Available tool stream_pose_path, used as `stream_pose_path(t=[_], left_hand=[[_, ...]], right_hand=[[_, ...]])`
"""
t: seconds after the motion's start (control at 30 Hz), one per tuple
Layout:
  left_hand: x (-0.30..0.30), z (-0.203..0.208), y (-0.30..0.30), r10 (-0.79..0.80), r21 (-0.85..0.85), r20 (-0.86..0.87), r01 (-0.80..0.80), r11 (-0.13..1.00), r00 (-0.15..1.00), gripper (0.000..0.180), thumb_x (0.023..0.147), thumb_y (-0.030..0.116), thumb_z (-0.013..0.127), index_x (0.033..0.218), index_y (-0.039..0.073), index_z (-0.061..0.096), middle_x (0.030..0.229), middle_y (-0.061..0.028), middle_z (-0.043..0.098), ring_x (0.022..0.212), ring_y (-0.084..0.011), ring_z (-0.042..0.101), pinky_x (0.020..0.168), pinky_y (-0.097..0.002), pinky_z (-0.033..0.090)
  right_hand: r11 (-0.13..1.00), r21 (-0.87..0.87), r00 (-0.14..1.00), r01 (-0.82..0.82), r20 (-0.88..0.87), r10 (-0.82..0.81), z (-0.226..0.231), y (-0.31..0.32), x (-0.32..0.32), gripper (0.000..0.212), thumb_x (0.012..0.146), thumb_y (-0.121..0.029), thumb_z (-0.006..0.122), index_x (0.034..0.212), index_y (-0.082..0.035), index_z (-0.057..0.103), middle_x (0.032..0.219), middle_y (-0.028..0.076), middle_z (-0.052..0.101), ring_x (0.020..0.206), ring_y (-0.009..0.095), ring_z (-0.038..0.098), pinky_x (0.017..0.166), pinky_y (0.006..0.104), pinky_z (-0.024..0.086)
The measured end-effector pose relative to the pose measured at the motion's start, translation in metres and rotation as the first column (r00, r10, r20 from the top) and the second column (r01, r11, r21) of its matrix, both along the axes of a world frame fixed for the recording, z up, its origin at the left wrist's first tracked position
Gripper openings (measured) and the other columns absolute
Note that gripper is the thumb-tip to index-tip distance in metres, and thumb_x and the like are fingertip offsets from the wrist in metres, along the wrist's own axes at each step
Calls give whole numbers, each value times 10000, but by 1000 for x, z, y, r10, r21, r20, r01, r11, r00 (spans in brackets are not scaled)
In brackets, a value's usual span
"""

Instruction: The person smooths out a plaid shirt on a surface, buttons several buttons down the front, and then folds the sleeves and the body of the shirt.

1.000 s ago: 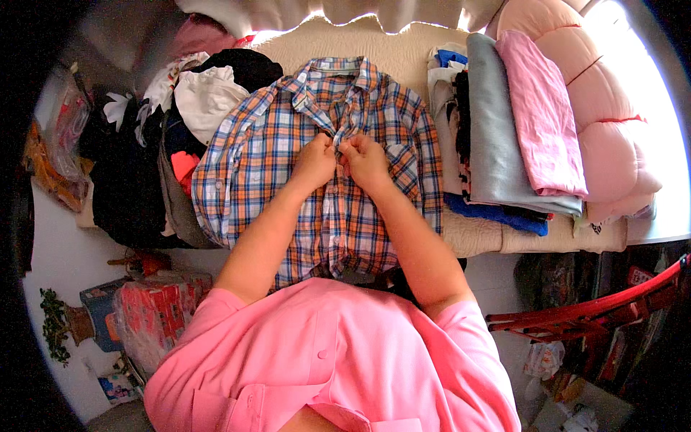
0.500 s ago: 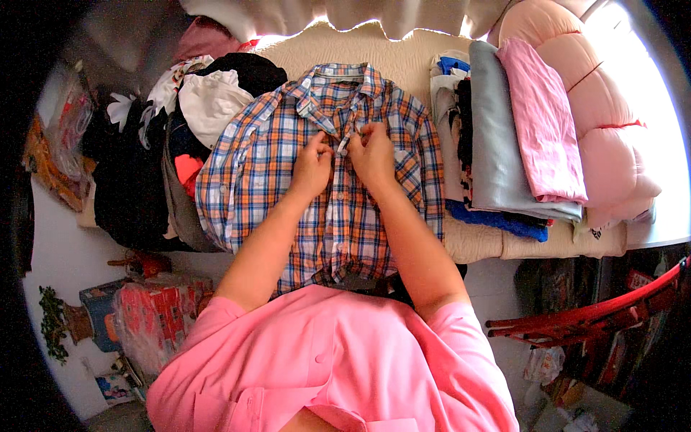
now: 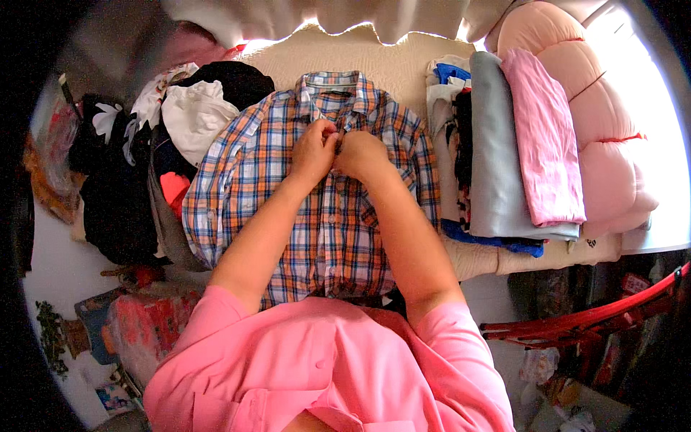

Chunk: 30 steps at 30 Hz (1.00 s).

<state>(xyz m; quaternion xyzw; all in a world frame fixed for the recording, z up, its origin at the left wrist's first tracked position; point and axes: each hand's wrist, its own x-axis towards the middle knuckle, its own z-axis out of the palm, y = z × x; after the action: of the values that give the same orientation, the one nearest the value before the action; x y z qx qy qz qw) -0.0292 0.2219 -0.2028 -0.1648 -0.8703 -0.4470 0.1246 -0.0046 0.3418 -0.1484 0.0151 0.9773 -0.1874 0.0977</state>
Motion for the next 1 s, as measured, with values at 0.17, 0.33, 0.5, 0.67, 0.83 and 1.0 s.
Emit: stream_pose_path(t=[0.17,0.33,0.5,0.67,0.83,1.0], left_hand=[[-3,-4,-1,-27,188,73,13,982,997,78,831,87,584,897,48,567,890,-114,621,804,-294,603,659,-388,479],[-1,-5,-2,-71,32,36,70,997,997,123,806,92,614,913,60,563,886,-99,589,782,-279,600,652,-388,480],[-6,-5,6,-3,-150,-64,-7,989,998,155,790,116,627,902,42,550,900,-122,585,817,-310,592,686,-417,475],[-14,-1,5,6,-218,23,-1,976,1000,172,802,166,613,887,26,561,881,-152,604,827,-345,600,689,-438,472],[-21,-1,-7,-95,-4,217,98,995,972,160,792,148,647,855,14,586,789,-126,630,722,-277,620,639,-373,486],[-28,-4,-15,-171,268,264,98,958,949,124,822,113,642,872,15,586,737,-55,615,643,-125,583,561,-251,457]], right_hand=[[994,-2,994,-106,-2,106,-8,9,-5,268,675,-215,631,795,24,658,788,221,645,748,344,645,661,412,520],[770,-586,918,253,-107,-383,-31,18,11,214,753,-182,578,727,29,609,613,161,592,564,236,588,521,352,456],[-153,-952,915,266,300,-270,-35,26,21,119,845,-121,550,746,-64,517,609,2,485,495,86,437,437,233,332],[-84,-950,927,300,311,-209,-30,20,18,122,858,-111,557,751,-72,512,617,6,500,500,88,460,444,218,357],[56,-950,938,307,292,-187,-25,17,19,127,852,-107,577,747,-49,533,599,38,548,496,131,521,482,230,431],[108,-947,911,304,256,-324,-20,1,-3,170,859,-159,572,775,-15,544,595,31,531,490,111,496,466,231,392]])
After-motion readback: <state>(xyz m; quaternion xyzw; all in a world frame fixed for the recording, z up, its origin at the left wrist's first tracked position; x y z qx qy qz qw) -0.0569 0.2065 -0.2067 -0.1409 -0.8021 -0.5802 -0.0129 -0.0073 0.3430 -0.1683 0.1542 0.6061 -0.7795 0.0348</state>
